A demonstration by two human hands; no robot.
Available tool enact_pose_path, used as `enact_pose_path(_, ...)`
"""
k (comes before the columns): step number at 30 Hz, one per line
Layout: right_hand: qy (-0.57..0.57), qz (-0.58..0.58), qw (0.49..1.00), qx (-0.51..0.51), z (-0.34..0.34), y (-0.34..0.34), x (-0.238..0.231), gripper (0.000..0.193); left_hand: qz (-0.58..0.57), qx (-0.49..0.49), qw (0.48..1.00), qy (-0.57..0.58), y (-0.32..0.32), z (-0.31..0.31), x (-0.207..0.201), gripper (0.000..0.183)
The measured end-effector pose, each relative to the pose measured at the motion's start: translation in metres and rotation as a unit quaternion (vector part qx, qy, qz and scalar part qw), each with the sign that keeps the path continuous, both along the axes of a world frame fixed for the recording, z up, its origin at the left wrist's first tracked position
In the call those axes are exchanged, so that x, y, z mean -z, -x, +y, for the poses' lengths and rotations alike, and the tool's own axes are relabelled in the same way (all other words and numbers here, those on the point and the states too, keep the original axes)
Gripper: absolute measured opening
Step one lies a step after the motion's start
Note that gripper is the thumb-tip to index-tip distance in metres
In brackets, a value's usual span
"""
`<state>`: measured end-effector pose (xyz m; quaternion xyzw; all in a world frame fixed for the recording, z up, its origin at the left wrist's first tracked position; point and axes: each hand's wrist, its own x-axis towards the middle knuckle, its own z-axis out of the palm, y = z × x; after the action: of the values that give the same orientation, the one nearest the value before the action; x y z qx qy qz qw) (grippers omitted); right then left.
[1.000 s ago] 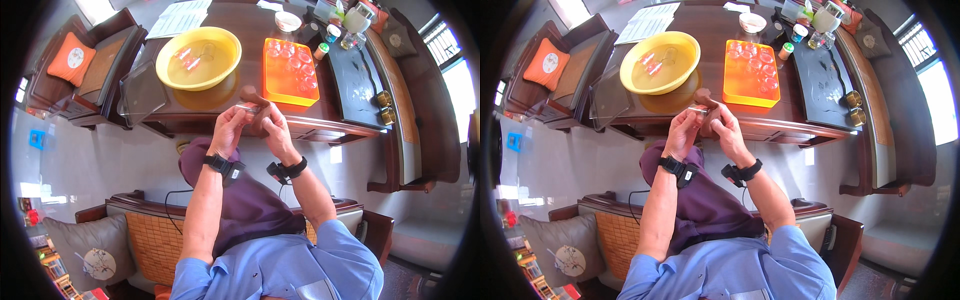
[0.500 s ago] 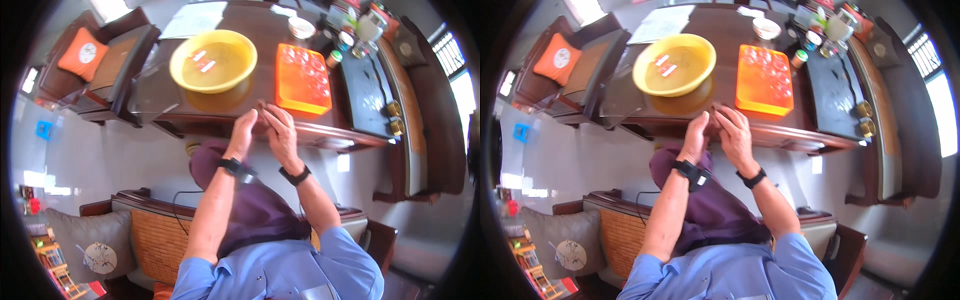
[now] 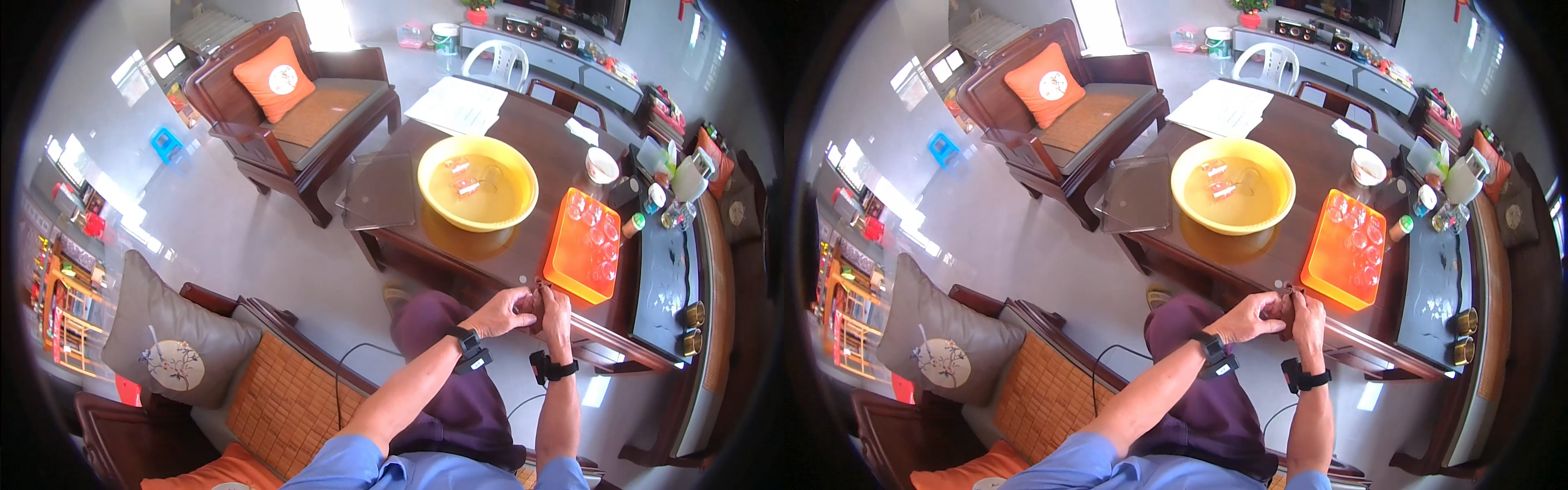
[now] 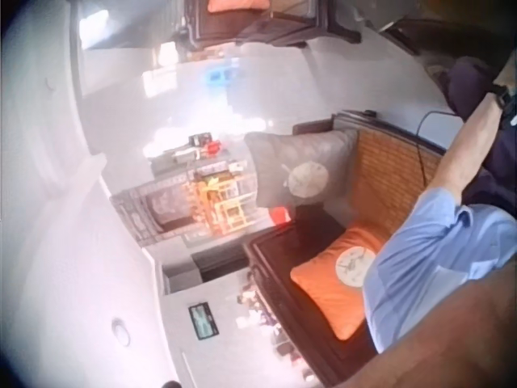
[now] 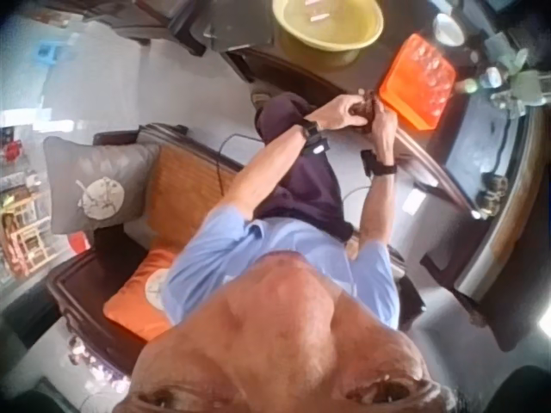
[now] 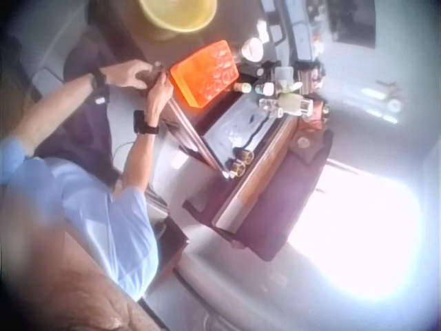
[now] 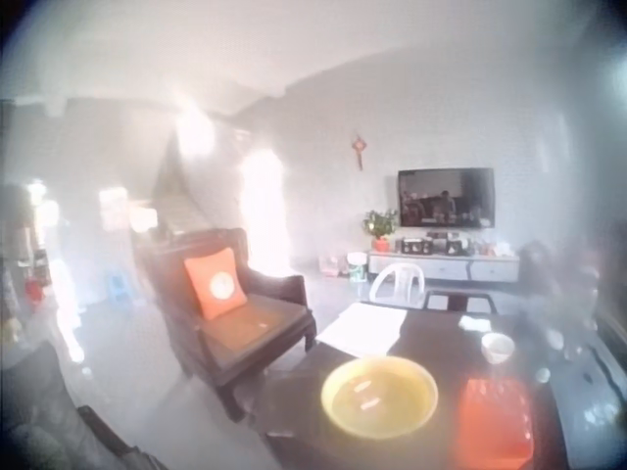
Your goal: The person cleans a set of small clear cups and several small brown lids by hand with a cloth, then places them into an orange tray.
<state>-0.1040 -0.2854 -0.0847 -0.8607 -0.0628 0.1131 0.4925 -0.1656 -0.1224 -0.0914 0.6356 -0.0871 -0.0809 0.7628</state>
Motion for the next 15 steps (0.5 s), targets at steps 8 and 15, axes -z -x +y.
enact_pose_path(8, -0.009, -0.263, 0.963, -0.056, 0.015, 0.035, 0.009, 0.033, -0.007, -0.056, 0.994, -0.091, -0.008, -0.008, 0.019, 0.025)
enact_pose_path(15, -0.067, -0.01, 0.996, -0.066, 0.0, 0.011, -0.012, 0.037, -0.022, 0.06, 0.998, -0.03, 0.003, -0.001, -0.004, 0.031)
